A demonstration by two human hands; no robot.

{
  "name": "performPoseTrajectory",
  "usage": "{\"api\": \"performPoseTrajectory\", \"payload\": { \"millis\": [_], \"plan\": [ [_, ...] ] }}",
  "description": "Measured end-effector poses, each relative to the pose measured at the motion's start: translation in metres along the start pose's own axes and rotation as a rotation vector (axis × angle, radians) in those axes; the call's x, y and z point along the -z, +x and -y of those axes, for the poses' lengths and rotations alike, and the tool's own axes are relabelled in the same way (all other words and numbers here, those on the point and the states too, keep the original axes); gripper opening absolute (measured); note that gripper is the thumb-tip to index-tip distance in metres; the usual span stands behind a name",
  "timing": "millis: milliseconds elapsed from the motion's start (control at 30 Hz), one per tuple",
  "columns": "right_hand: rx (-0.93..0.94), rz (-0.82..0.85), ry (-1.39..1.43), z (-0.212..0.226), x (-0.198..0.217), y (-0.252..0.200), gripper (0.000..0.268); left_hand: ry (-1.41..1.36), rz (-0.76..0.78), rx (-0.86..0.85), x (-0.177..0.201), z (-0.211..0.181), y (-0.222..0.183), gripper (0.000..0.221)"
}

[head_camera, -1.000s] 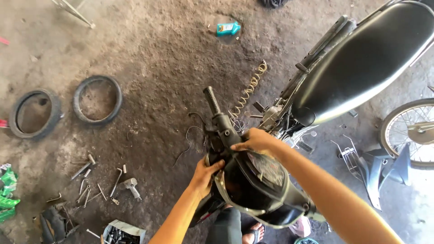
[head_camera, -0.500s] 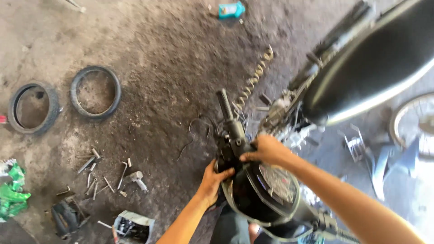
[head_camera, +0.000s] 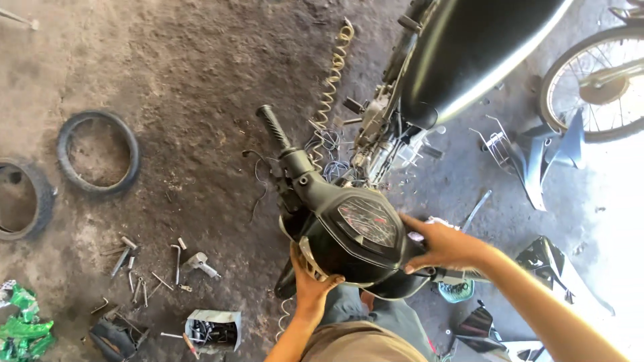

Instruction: Repairing a motorcycle by sorting parts and installing body panels.

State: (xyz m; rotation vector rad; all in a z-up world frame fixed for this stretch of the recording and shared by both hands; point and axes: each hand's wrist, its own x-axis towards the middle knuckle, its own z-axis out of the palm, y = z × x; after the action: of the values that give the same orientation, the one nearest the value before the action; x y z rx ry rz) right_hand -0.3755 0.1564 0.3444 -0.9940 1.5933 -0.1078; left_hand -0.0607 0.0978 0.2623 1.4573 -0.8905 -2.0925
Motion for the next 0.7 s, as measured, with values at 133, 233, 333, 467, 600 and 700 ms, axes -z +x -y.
{"api": "performPoseTrajectory", "payload": {
  "millis": [133, 233, 333, 467, 600, 700],
  "plan": [
    [-0.066, -0.001, -0.056, -0.014, -0.018, 0.000, 0.109, 0.038, 0.035, -0.090, 0.002, 0.009, 0.004, 0.154],
    [0.010, -0.042, 0.030, -0.013, -0.018, 0.002, 0.101, 0.038, 0.059, 0.002, -0.009, -0.010, 0.003, 0.155],
    [0.025, -0.055, 0.080, -0.014, -0.020, 0.003, 0.097, 0.040, 0.066, -0.013, -0.012, -0.014, 0.002, 0.152],
    [0.054, -0.071, 0.075, -0.010, -0.019, -0.001, 0.091, 0.000, 0.065, -0.052, -0.009, 0.001, 0.001, 0.148],
    [-0.031, -0.053, 0.010, 0.003, -0.014, -0.006, 0.082, 0.040, -0.010, 0.012, -0.005, 0.015, 0.005, 0.150],
    [0.014, -0.077, 0.271, -0.038, -0.033, 0.008, 0.065, 0.138, 0.016, -0.129, -0.005, 0.019, 0.008, 0.150]
  ]
}}
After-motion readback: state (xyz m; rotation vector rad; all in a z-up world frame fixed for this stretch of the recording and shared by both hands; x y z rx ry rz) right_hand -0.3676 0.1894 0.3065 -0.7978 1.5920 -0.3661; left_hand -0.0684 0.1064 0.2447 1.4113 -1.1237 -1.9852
